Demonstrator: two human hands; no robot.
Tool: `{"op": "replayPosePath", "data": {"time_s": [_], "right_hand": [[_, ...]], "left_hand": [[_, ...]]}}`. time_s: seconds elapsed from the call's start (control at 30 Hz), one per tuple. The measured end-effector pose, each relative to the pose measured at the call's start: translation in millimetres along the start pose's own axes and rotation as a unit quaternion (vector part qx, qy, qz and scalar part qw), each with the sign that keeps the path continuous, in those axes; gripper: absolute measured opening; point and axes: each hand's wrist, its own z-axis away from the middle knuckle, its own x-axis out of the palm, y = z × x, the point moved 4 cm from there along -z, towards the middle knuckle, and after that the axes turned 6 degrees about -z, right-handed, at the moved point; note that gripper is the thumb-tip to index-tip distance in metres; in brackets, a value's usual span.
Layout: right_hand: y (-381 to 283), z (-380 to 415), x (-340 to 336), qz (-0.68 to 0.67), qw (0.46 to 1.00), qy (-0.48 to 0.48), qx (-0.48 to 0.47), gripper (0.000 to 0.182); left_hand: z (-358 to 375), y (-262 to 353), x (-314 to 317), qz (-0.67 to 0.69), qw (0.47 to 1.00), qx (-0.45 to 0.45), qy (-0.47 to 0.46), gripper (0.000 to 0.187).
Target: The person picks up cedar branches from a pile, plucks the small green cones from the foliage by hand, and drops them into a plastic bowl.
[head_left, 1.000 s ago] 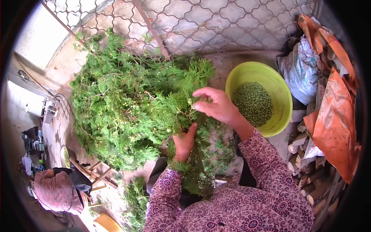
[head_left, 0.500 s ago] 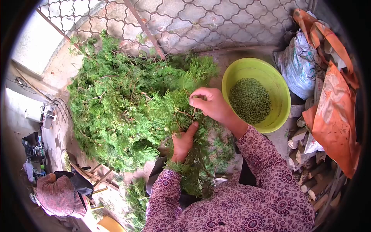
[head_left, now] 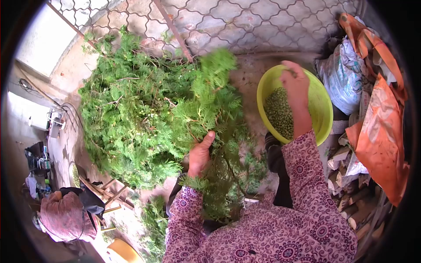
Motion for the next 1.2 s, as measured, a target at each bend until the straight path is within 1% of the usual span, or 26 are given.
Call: {"op": "replayPosePath", "data": {"time_s": [0.03, 0.07, 0.1, 0.13, 0.17, 0.23, 0.27, 0.3, 0.33, 0.37, 0.43, 0.5, 0.53, 0.57, 0.6, 0.63, 0.7, 0.73, 0.77, 0.83, 0.87, 0.9, 0.93, 0.97, 1.0, 1.2], "right_hand": [[4, -8, -19, 0.075, 0.995, 0.036, -0.048, 0.03], [15, -15, -33, 0.077, 0.995, 0.036, -0.048, 0.03], [14, -17, -45, 0.347, 0.906, 0.084, -0.227, 0.03], [16, -13, -46, 0.576, 0.713, 0.124, -0.38, 0.031], [22, -14, -54, 0.576, 0.712, 0.125, -0.382, 0.031], [35, -20, -65, 0.573, 0.758, 0.079, -0.301, 0.027], [21, -18, -58, 0.572, 0.758, 0.079, -0.305, 0.027], [14, -19, -55, 0.502, 0.839, 0.028, -0.209, 0.024], [13, -17, -48, 0.42, 0.901, -0.023, -0.107, 0.021], [13, -15, -42, 0.42, 0.901, -0.022, -0.108, 0.021], [21, -10, -24, 0.195, 0.977, -0.073, -0.036, 0.014], [-10, 21, 22, 0.129, 0.982, -0.138, -0.025, 0.011], [-24, 38, 45, 0.109, 0.972, -0.2, -0.052, 0.01], [-29, 57, 65, 0.107, 0.962, -0.246, -0.05, 0.01], [-36, 75, 81, 0.11, 0.949, -0.279, -0.099, 0.01], [-41, 90, 94, 0.114, 0.932, -0.311, -0.147, 0.01], [-43, 114, 111, 0.144, 0.892, -0.373, -0.21, 0.015], [-40, 121, 116, 0.144, 0.893, -0.371, -0.21, 0.015], [-35, 128, 122, 0.14, 0.888, -0.378, -0.221, 0.015], [-21, 131, 125, 0.136, 0.883, -0.385, -0.232, 0.015], [-12, 130, 127, 0.19, 0.871, -0.387, -0.237, 0.017], [-5, 129, 128, 0.243, 0.856, -0.388, -0.241, 0.018], [-4, 128, 128, 0.243, 0.856, -0.388, -0.241, 0.018], [-4, 126, 126, 0.267, 0.861, -0.364, -0.235, 0.019], [-4, 123, 124, 0.29, 0.864, -0.342, -0.229, 0.02], [0, 108, 117, 0.344, 0.867, -0.317, -0.173, 0.023]], "left_hand": [[4, 6, 3, 0.002, 1.0, -0.002, 0.001, 0.052], [6, 10, 4, 0.031, 0.999, -0.023, 0.017, 0.051], [7, 11, 4, 0.06, 0.997, -0.043, 0.031, 0.051], [3, 8, 2, 0.092, 0.994, -0.049, 0.024, 0.05], [-3, 1, -2, 0.093, 0.994, -0.048, 0.022, 0.05], [-13, -8, -9, 0.098, 0.995, -0.012, 0.023, 0.051], [-14, -8, -6, 0.101, 0.995, -0.009, 0.023, 0.051], [-13, -9, -3, 0.075, 0.997, 0.002, 0.026, 0.051], [-13, -10, 1, 0.048, 0.998, 0.013, 0.029, 0.052], [-13, -12, 2, 0.047, 0.998, 0.014, 0.029, 0.052], [-17, -17, 4, 0.027, 0.999, 0.016, 0.028, 0.053], [-15, -14, 11, 0.031, 0.998, 0.012, 0.046, 0.05], [-13, -12, 15, 0.007, 0.999, 0.024, 0.045, 0.047], [-13, -11, 19, -0.017, 0.998, 0.036, 0.045, 0.044], [-16, -13, 22, -0.009, 0.998, 0.059, 0.024, 0.039], [-17, -15, 24, -0.01, 0.998, 0.058, 0.024, 0.039], [-15, -20, 25, -0.095, 0.992, 0.077, 0.026, 0.035], [-18, -33, 18, -0.303, 0.945, 0.121, 0.018, 0.031], [-18, -37, 16, -0.305, 0.945, 0.121, 0.016, 0.031], [-16, -40, 18, -0.382, 0.913, 0.14, 0.03, 0.034], [-15, -40, 19, -0.419, 0.895, 0.15, 0.036, 0.036], [-16, -39, 19, -0.419, 0.895, 0.15, 0.036, 0.036], [-18, -35, 23, -0.247, 0.961, 0.123, -0.002, 0.037], [-18, -33, 26, -0.065, 0.993, 0.093, -0.04, 0.038], [-17, -31, 26, -0.063, 0.993, 0.095, -0.038, 0.038], [-8, -25, 30, -0.046, 0.998, 0.053, -0.006, 0.032]]}}
